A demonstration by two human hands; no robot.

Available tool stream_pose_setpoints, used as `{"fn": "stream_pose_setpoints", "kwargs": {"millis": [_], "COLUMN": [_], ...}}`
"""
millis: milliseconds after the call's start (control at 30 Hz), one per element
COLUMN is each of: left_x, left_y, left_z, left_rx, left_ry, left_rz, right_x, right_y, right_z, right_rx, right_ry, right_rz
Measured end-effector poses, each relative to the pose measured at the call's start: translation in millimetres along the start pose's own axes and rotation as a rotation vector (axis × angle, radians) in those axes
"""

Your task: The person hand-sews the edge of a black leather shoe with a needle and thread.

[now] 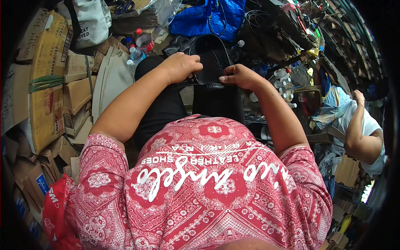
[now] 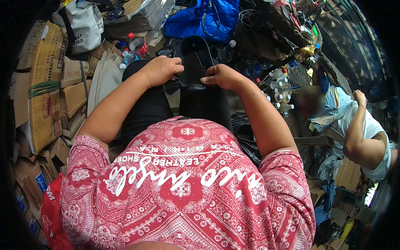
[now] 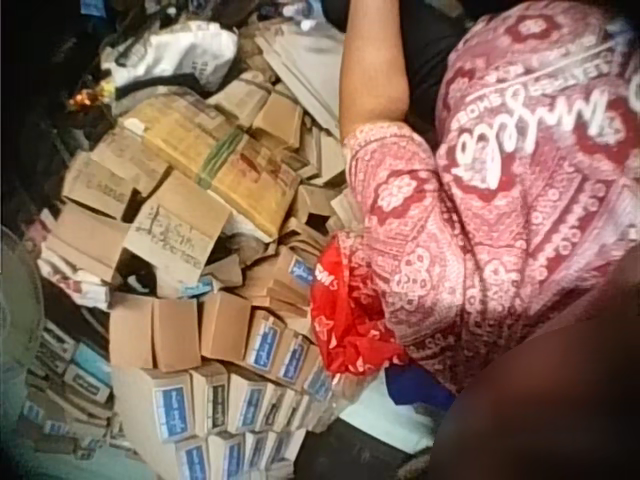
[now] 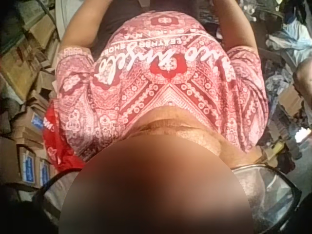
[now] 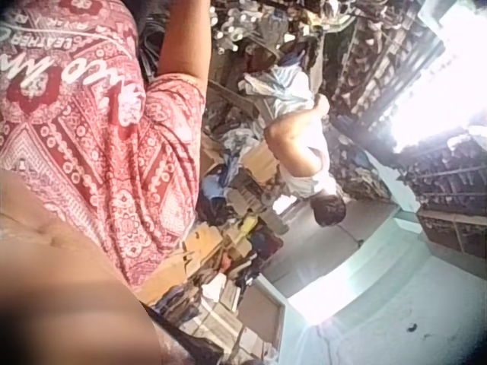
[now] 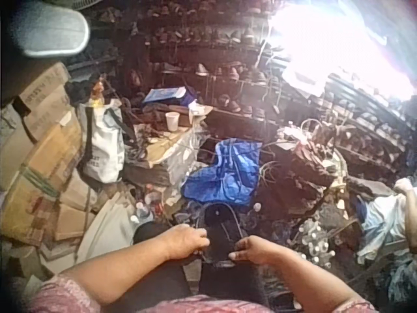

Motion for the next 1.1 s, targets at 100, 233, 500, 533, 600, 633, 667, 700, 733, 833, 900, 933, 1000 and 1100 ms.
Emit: {"fn": "stream_pose_setpoints", "kwargs": {"millis": [100,233,500,533,600,633,667,700,733,833,900,933,1000,1100], "left_x": [-5,-8,-11,-10,-6,-7,-9,0,2,-3,18,14,1,-19], "left_y": [-3,6,5,1,-5,-7,-9,-6,-4,0,13,15,22,29], "left_z": [-3,-12,-26,-26,-27,-23,-19,-21,-15,-8,-17,-18,-17,-9], "left_rx": [-0.070,-0.129,-0.213,-0.209,-0.200,-0.147,-0.094,-0.092,0.027,0.192,0.131,0.133,0.164,0.234], "left_ry": [0.101,0.212,0.267,0.260,0.250,0.248,0.244,0.241,0.128,-0.142,-0.427,-0.435,-0.494,-0.566], "left_rz": [-0.020,-0.035,-0.082,-0.075,-0.070,-0.012,0.045,0.042,0.164,0.202,-0.188,-0.229,-0.210,-0.156], "right_x": [3,6,4,2,-1,-4,-7,-8,-8,-3,8,24,19,10], "right_y": [0,4,9,11,11,10,10,12,13,10,-11,-30,-37,-38], "right_z": [12,4,-9,-6,5,10,11,13,13,15,41,65,69,64], "right_rx": [0.018,-0.005,0.001,0.021,0.025,0.032,0.030,0.035,0.038,0.042,0.199,0.358,0.385,0.359], "right_ry": [-0.047,-0.056,-0.046,-0.022,-0.083,-0.142,-0.145,-0.171,-0.195,-0.253,-0.381,-0.499,-0.525,-0.612], "right_rz": [0.012,0.049,0.046,0.039,0.055,0.072,0.076,0.075,0.071,0.001,-0.295,-0.593,-0.544,-0.376]}}
Point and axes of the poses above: each hand's wrist, its own y-axis towards the middle knuckle, its own x-axis out of the back of the hand, z = x × y, the point moved 9 cm from there along y, towards the middle knuckle, and after that the axes turned 14 degrees about -z, right-handed, at the moved point
